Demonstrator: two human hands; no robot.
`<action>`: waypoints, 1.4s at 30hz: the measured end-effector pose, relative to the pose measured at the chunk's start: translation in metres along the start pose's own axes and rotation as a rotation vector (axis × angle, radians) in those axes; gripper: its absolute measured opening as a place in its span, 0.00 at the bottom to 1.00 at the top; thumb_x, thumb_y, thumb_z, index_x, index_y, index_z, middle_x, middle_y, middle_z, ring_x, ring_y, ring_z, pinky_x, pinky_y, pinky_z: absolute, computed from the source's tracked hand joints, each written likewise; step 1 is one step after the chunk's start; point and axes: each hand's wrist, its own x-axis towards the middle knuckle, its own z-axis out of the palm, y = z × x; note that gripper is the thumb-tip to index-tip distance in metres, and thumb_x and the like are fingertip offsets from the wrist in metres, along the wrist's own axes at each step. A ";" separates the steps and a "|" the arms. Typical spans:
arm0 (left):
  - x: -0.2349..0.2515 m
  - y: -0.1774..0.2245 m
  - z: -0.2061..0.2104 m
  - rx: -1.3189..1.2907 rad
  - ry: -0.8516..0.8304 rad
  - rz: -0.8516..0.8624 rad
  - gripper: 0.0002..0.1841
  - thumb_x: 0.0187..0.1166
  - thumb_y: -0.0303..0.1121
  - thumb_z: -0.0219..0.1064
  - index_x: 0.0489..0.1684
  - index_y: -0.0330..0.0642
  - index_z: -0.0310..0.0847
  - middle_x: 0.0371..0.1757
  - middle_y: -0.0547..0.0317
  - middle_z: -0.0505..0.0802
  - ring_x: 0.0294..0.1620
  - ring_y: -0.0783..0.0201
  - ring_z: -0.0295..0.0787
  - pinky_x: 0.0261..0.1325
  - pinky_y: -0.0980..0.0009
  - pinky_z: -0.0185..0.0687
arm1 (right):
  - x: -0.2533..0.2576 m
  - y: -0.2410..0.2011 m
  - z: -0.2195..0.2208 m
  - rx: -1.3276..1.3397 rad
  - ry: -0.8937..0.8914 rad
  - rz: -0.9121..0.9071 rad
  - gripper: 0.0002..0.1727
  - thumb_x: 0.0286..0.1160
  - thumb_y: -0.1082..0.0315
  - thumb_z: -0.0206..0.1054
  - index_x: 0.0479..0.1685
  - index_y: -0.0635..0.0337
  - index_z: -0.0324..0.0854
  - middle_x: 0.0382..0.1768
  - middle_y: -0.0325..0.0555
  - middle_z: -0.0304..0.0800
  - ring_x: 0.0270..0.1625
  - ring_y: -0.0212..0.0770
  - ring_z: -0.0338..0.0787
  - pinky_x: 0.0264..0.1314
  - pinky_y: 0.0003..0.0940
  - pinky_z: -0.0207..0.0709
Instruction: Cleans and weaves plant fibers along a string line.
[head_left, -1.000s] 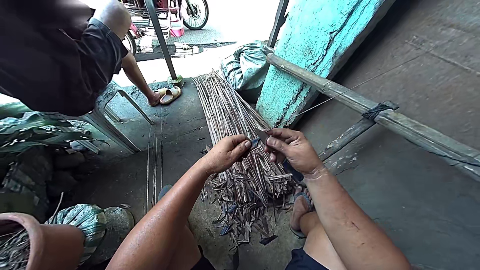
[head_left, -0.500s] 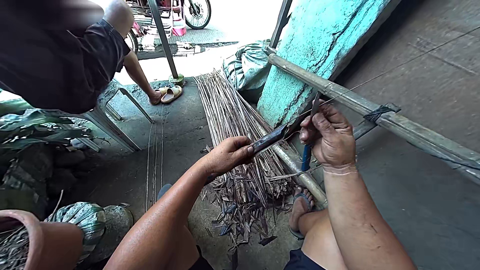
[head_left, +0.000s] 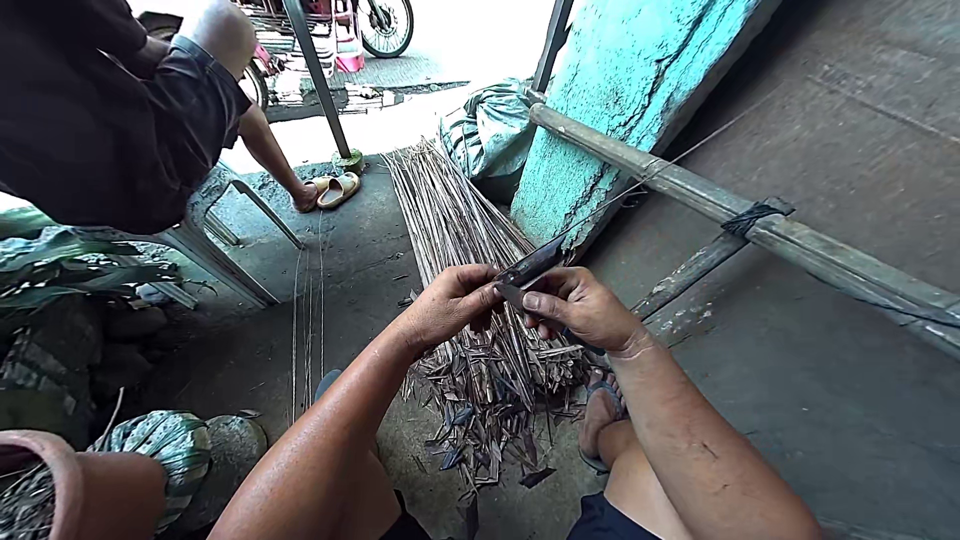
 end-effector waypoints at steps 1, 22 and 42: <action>-0.001 0.002 -0.001 -0.004 -0.013 -0.007 0.11 0.89 0.30 0.58 0.48 0.34 0.86 0.35 0.57 0.94 0.30 0.67 0.91 0.39 0.71 0.92 | 0.000 0.000 0.000 -0.004 -0.015 -0.004 0.08 0.83 0.68 0.68 0.48 0.64 0.87 0.30 0.41 0.94 0.24 0.30 0.90 0.26 0.22 0.85; -0.003 0.005 -0.008 -0.090 -0.142 -0.037 0.13 0.89 0.35 0.59 0.41 0.37 0.86 0.29 0.62 0.91 0.23 0.73 0.85 0.29 0.77 0.83 | -0.005 0.000 -0.042 -0.141 0.058 -0.235 0.06 0.81 0.65 0.71 0.41 0.57 0.89 0.29 0.38 0.93 0.26 0.30 0.90 0.32 0.26 0.88; -0.003 0.001 -0.008 -0.019 -0.102 -0.068 0.21 0.94 0.39 0.42 0.41 0.40 0.81 0.27 0.64 0.86 0.25 0.73 0.82 0.31 0.76 0.81 | 0.000 0.006 -0.007 0.022 0.162 -0.209 0.11 0.83 0.71 0.68 0.59 0.62 0.85 0.33 0.48 0.94 0.25 0.35 0.91 0.28 0.28 0.89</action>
